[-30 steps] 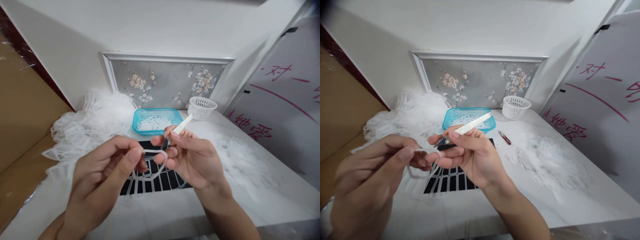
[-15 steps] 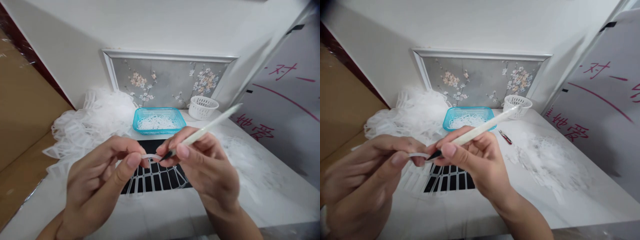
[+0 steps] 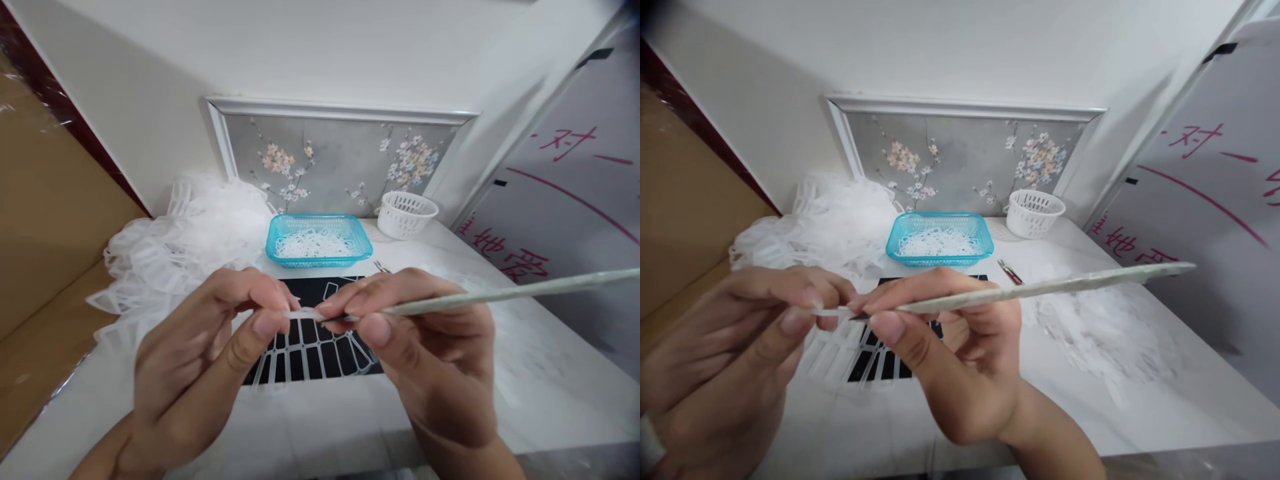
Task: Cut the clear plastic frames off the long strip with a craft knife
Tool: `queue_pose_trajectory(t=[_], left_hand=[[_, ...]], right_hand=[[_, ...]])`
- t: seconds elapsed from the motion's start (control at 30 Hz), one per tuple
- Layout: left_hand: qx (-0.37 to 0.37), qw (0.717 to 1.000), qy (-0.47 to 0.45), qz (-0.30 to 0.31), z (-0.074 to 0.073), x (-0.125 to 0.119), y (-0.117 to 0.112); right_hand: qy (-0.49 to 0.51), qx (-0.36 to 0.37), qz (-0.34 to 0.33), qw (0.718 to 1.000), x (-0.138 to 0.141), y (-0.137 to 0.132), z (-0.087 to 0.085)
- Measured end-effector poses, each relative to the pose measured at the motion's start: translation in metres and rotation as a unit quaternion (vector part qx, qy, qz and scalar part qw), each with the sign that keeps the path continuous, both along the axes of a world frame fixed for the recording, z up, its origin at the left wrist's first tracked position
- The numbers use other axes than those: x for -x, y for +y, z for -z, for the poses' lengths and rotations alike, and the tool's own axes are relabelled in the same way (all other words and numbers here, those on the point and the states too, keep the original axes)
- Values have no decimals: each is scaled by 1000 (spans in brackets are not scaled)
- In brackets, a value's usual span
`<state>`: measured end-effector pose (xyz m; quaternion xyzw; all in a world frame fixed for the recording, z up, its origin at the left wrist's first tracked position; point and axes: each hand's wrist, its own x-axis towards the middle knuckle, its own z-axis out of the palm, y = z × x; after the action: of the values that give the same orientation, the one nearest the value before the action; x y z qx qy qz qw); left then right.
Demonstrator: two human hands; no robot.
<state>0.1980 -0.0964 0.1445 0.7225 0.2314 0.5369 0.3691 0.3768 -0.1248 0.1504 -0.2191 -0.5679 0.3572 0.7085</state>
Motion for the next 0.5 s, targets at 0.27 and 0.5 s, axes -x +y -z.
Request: queue_pose_trajectory(t=[0.27, 0.5], left_hand=[[56, 998, 4, -21, -2, 0, -2], [93, 992, -33, -80, -4, -10, -6]], right_hand=[[-4, 85, -8, 996, 0, -2, 0], [50, 155, -77, 984, 1, 2, -2]])
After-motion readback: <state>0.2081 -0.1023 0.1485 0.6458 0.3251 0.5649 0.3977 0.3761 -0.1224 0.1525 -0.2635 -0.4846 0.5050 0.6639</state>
